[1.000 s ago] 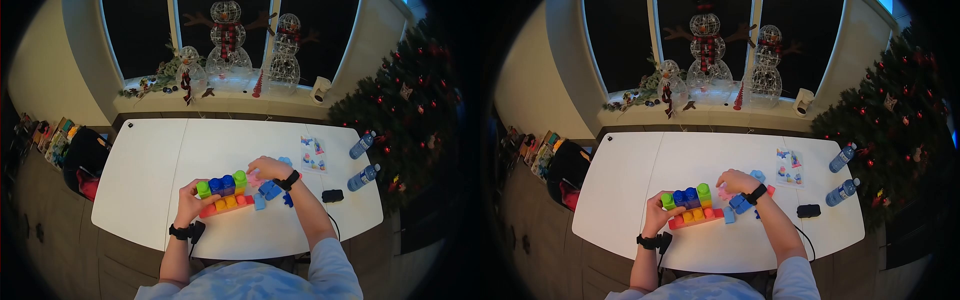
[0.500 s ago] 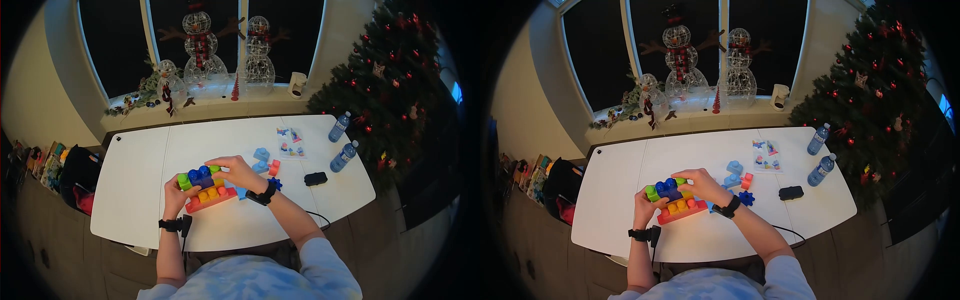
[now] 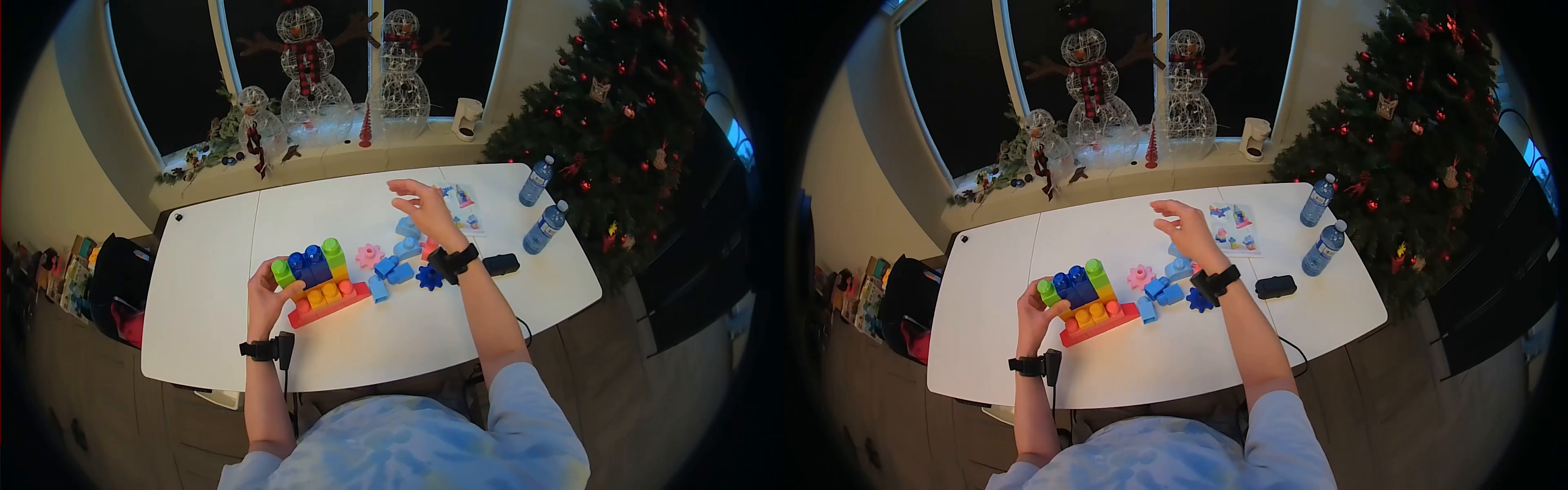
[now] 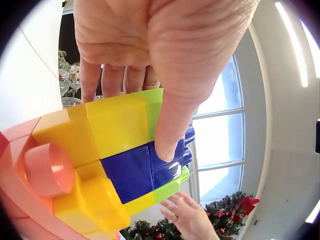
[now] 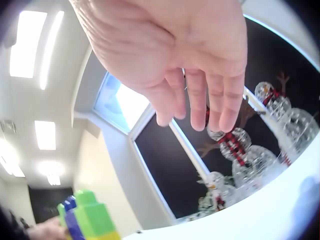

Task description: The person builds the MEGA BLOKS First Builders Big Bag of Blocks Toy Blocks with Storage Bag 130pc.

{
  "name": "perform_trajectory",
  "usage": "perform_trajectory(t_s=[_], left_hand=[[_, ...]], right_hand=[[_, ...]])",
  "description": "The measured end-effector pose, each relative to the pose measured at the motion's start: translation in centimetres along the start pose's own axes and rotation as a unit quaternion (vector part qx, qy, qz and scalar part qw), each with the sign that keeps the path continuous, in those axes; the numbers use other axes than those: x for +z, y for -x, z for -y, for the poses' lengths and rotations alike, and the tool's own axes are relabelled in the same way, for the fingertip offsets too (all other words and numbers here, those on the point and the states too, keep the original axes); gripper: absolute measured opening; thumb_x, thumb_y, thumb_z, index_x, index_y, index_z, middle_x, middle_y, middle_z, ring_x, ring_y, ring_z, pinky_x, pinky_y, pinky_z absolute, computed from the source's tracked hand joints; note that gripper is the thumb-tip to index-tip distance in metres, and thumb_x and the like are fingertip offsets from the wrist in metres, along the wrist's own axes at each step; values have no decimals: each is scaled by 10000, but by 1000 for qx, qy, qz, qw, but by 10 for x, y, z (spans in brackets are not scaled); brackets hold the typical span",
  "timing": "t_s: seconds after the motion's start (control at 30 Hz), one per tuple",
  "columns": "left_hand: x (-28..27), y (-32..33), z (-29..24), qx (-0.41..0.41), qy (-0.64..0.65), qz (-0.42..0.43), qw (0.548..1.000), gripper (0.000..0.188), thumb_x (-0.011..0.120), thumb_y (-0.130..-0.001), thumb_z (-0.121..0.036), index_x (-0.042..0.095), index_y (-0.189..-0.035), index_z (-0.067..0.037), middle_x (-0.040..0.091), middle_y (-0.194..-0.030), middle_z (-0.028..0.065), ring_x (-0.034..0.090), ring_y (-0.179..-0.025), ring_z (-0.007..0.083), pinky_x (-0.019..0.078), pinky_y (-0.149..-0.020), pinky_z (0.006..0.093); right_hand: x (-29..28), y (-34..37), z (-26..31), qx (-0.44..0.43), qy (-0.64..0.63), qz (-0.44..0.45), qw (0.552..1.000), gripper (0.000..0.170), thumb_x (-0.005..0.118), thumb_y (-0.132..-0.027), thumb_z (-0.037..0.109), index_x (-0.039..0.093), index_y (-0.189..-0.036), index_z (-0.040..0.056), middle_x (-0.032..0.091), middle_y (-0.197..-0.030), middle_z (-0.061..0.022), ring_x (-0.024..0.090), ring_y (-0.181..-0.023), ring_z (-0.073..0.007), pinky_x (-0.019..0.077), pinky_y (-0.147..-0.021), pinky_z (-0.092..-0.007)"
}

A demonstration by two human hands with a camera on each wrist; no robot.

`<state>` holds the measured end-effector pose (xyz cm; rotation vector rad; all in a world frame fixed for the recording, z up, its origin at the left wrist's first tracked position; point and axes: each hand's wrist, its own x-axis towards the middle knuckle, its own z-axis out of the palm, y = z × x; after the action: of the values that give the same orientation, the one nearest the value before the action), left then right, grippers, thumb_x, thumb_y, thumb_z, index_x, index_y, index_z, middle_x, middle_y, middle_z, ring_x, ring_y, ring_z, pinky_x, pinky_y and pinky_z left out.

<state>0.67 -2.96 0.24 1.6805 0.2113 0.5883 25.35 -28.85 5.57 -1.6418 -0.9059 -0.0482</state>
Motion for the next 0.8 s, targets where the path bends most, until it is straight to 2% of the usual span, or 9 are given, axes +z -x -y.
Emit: perform_trajectory(t_s=[0.07, 0.1, 0.17, 0.27, 0.4, 0.5, 0.67, 0.8], left_hand=[[-3, 0, 1, -4, -1, -3, 1000, 500, 838, -791, 2, 625, -1243, 16, 711, -1086, 72, 672, -1007, 156, 557, -928, 323], [-3, -1, 0, -4, 0, -4, 1000, 500, 838, -791, 2, 625, -1243, 16, 711, -1086, 72, 672, -1007, 156, 557, -928, 323], [-2, 0, -4, -1, 4, -6, 1000, 482, 826, -801, 13, 632, -1241, 18, 711, -1111, 74, 669, -1014, 154, 554, -925, 320], [2, 0, -6, 2, -5, -14, 1000, 452, 828, -805, 10, 647, -1219, 18, 718, -1087, 68, 671, -989, 145, 553, -904, 308], [0, -4, 2, -4, -19, -18, 1000, 438, 840, -800, 2, 658, -1199, 19, 726, -1048, 59, 675, -948, 132, 556, -876, 293], [1, -4, -1, -2, -41, -22, 999, 432, 849, -796, -3, 664, -1186, 17, 734, -1022, 53, 679, -917, 123, 560, -855, 284], [0, -6, 4, 3, -33, -19, 999, 427, 851, -791, 7, 670, -1178, 12, 739, -1033, 57, 681, -924, 122, 565, -856, 287], [0, -5, 0, -6, -37, -14, 999, 434, 851, -788, 7, 669, -1182, 19, 739, -1034, 57, 683, -929, 123, 567, -857, 286]], right_hand=[[-22, 5, -12, 52, 183, 61, 980, 337, 702, -877, 50, 719, -1214, 58, 735, -1164, -142, 707, -1019, -285, 558, -901, -362], [-26, 9, -18, 52, 184, 62, 980, 337, 702, -877, 50, 719, -1214, 58, 735, -1164, -142, 707, -1019, -285, 558, -901, -362], [-28, 21, -30, 101, 265, 151, 947, 359, 699, -818, 11, 736, -1172, 59, 730, -1138, -151, 683, -1018, -329, 544, -918, -394], [-23, 41, -43, 63, 315, 166, 933, 375, 701, -782, -9, 742, -1147, 65, 728, -1105, -145, 658, -1065, -334, 537, -939, -417], [-6, 53, -69, 58, 330, 156, 929, 367, 703, -759, -20, 752, -1108, 81, 725, -1083, -139, 642, -1099, -331, 544, -931, -434], [3, 52, -91, 6, 394, 166, 904, 366, 701, -753, -25, 751, -1094, 97, 724, -1078, -133, 652, -1094, -335, 551, -930, -439], [6, 47, -87, 45, 368, 185, 910, 399, 701, -750, -27, 733, -1128, 96, 717, -1121, -135, 670, -1067, -341, 557, -921, -448], [6, 52, -85, 6, 366, 173, 914, 378, 708, -764, 0, 729, -1130, 91, 707, -1114, -130, 657, -1078, -330, 553, -919, -453]])
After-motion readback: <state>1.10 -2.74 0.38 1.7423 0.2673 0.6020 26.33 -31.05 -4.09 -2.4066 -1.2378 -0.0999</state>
